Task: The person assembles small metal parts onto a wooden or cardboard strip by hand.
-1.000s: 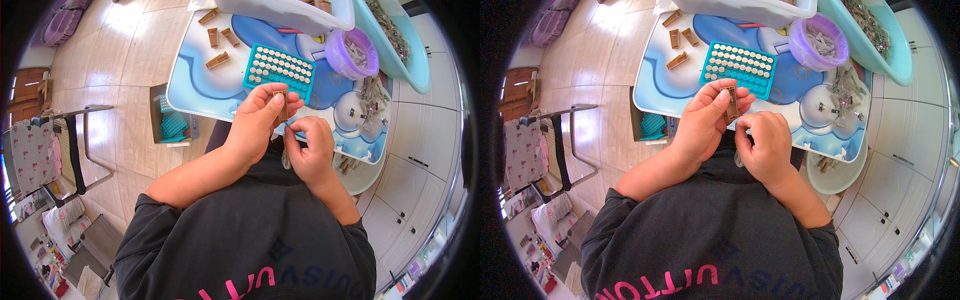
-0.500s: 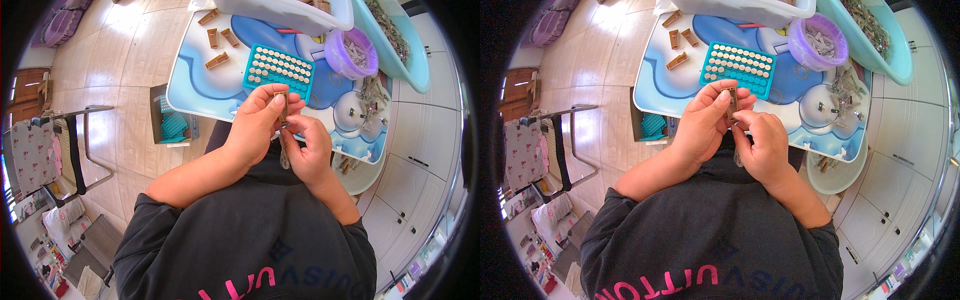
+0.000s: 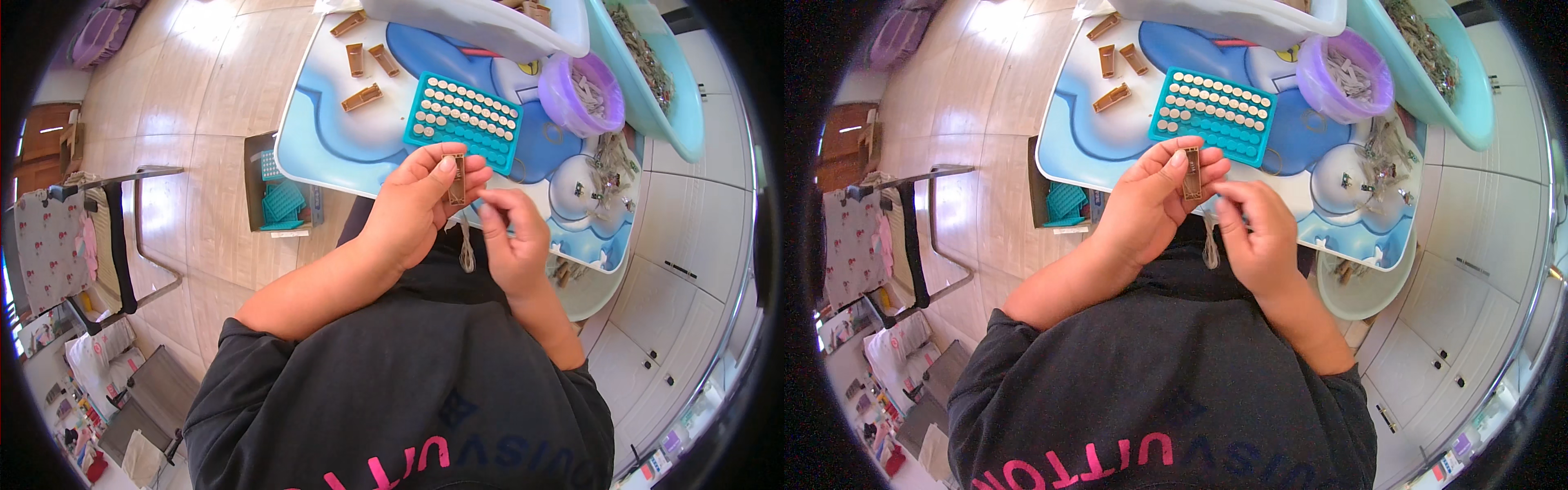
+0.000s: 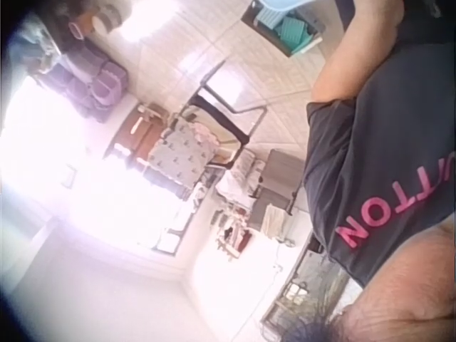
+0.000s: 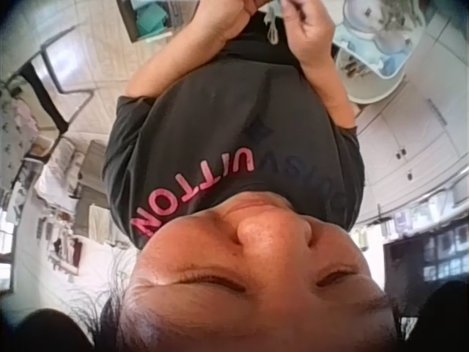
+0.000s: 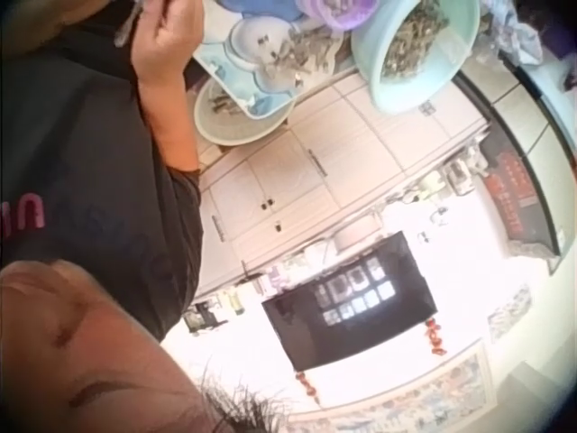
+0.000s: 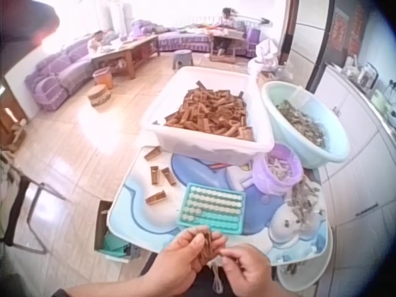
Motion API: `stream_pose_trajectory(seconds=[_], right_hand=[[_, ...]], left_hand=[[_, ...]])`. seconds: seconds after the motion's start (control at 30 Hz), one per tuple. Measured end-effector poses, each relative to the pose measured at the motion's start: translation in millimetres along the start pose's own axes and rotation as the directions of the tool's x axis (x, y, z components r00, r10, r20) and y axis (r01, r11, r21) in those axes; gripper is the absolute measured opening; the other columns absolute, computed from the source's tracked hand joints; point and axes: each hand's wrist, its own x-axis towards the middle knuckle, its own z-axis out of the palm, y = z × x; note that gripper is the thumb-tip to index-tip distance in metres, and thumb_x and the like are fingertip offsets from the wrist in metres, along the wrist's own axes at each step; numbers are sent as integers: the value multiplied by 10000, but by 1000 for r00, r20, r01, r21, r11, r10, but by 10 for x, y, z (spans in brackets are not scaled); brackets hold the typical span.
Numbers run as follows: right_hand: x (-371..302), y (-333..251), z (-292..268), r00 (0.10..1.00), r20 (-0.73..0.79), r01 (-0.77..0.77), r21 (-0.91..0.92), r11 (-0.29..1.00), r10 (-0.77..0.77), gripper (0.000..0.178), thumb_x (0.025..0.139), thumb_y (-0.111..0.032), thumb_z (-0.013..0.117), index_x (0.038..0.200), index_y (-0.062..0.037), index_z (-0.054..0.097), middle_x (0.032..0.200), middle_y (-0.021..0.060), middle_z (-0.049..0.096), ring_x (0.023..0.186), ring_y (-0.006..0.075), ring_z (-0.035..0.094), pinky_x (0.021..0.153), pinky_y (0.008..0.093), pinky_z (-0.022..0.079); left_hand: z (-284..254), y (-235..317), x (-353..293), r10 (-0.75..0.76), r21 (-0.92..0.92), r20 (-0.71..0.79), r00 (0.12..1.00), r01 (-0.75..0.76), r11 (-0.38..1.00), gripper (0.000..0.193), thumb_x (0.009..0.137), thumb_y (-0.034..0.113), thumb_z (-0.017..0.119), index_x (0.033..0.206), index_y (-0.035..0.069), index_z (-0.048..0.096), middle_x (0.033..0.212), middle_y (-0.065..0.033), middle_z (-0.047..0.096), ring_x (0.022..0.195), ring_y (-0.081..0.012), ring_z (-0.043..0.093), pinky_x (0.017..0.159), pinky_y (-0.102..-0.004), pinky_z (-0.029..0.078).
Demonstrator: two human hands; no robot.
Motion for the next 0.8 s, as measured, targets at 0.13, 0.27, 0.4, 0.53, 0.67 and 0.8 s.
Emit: stream_pose_trajectory(seconds=[0.13, 0.27, 0.4, 0.53, 0.67, 0.8], right_hand=[[-31, -27, -52, 897, 79, -434, 335, 836, 434, 228, 898, -197, 581, 1015, -1, 575, 746, 22, 592, 642, 72, 554, 537, 209, 430], [11, 29, -110, 756, 446, -653, 564, 506, 479, 261, 894, -225, 588, 1045, -13, 577, 741, 13, 590, 617, 68, 540, 533, 192, 426], [25, 27, -97, 701, 565, -710, 609, 353, 436, 210, 862, -168, 622, 1015, -26, 599, 742, 7, 590, 623, 71, 541, 542, 192, 432], [13, 12, -106, 685, 565, -718, 632, 293, 460, 187, 847, -133, 630, 988, -13, 605, 752, 16, 599, 632, 76, 552, 550, 198, 441], [16, -15, -136, 723, 552, -682, 667, 300, 416, 185, 830, -108, 642, 974, 1, 602, 732, 32, 605, 606, 89, 559, 542, 204, 453], [2, -10, -182, 707, 550, -701, 624, 344, 445, 147, 826, -124, 652, 891, -6, 593, 683, 42, 596, 552, 90, 546, 509, 202, 452]], left_hand=[[15, 60, -5, 20, -29, 47, 999, -18, 999, 256, 959, 150, 426, 1174, 13, 450, 1142, -150, 556, 1063, -250, 573, 931, -383, 459], [24, 94, -28, -6, -73, 162, 987, 18, 997, 267, 959, 154, 424, 1186, 16, 452, 1139, -145, 565, 1050, -253, 584, 929, -390, 465], [34, 125, -40, -23, -97, 207, 978, 44, 994, 273, 960, 157, 422, 1192, 17, 457, 1127, -141, 575, 1034, -248, 594, 900, -381, 489], [15, 171, -45, -4, -106, 230, 973, 29, 994, 279, 962, 158, 413, 1197, 12, 451, 1129, -140, 572, 1030, -245, 596, 893, -373, 496], [1, 190, -42, 35, -110, 209, 977, -13, 994, 289, 964, 164, 406, 1202, 4, 446, 1129, -138, 569, 1029, -239, 596, 908, -375, 489], [6, 222, -52, 64, -111, 184, 981, -44, 993, 300, 963, 169, 409, 1210, 2, 443, 1128, -135, 569, 1034, -235, 594, 915, -378, 485]])
